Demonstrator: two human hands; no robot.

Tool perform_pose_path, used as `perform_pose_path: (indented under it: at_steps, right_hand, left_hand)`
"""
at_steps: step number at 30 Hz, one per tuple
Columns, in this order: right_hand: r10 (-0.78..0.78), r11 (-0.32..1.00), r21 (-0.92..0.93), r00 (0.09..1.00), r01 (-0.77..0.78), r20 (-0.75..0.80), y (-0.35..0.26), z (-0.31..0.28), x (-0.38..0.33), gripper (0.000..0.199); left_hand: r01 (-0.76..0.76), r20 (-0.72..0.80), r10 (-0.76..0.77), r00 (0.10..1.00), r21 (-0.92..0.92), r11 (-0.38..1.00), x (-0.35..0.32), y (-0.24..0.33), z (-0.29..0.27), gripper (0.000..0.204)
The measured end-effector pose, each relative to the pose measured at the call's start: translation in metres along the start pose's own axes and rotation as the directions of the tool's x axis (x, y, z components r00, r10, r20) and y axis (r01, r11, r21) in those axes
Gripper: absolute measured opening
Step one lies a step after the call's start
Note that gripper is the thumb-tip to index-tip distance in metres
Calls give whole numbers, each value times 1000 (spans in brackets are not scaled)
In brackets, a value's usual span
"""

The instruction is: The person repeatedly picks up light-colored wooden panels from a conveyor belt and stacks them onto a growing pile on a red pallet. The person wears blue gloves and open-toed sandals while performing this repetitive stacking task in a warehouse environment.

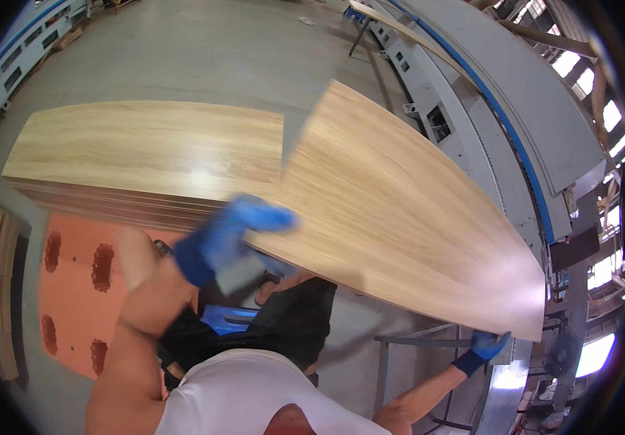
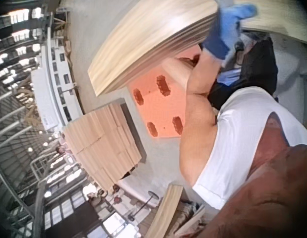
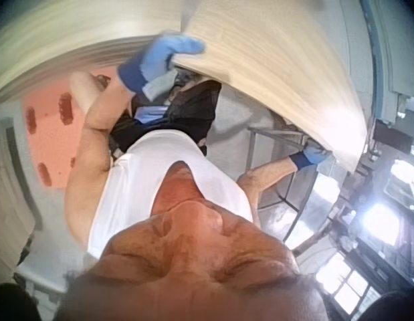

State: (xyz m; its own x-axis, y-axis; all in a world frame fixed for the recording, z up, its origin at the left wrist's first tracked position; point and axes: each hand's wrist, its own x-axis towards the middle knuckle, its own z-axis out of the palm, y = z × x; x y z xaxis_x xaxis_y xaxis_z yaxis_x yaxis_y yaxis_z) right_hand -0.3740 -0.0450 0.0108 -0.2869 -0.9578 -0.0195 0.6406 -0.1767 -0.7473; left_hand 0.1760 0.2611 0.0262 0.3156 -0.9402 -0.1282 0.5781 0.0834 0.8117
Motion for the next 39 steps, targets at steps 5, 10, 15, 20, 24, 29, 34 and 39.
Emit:
perform_pose_path:
  at_steps: [5,10,15,20,24,29,34,39]
  right_hand:
    - [-434,808,-457,900,372,-35,-46,-79,28,57]
    - [-295,851,-444,955,280,36,-20,-61,-37,60]
    - [82,937,-349,983,-20,163,19,-20,-27,57]
    - [164,957,-278,941,-79,295,154,15,-36,56]
    - [565,822,-114,775,-558,283,307,68,-133,53]
    - [949,42,-169,-13,-985,314,467,110,-300,45]
    - [995,63,-548,8,-834,102,438,135,-324,43]
    - [894,408,-682,418,-607,163,416,166,-276,36]
  left_hand:
    - [-371,-734,90,673,-231,899,-79,45,-105,30]
    - [-519,-750,218,625,-190,833,-173,4,-306,43]
    - [-609,-827,114,551,-305,733,-241,-17,-434,49]
    - [-619,-915,195,353,-72,782,-274,-10,-529,48]
    - [-650,-927,289,239,68,757,-299,10,-597,44]
    - [-330,-782,240,575,46,943,-388,25,-682,34]
    - [-312,-919,29,393,-104,944,-177,-16,-561,49]
    - [-312,-956,151,253,67,948,-166,2,-562,54]
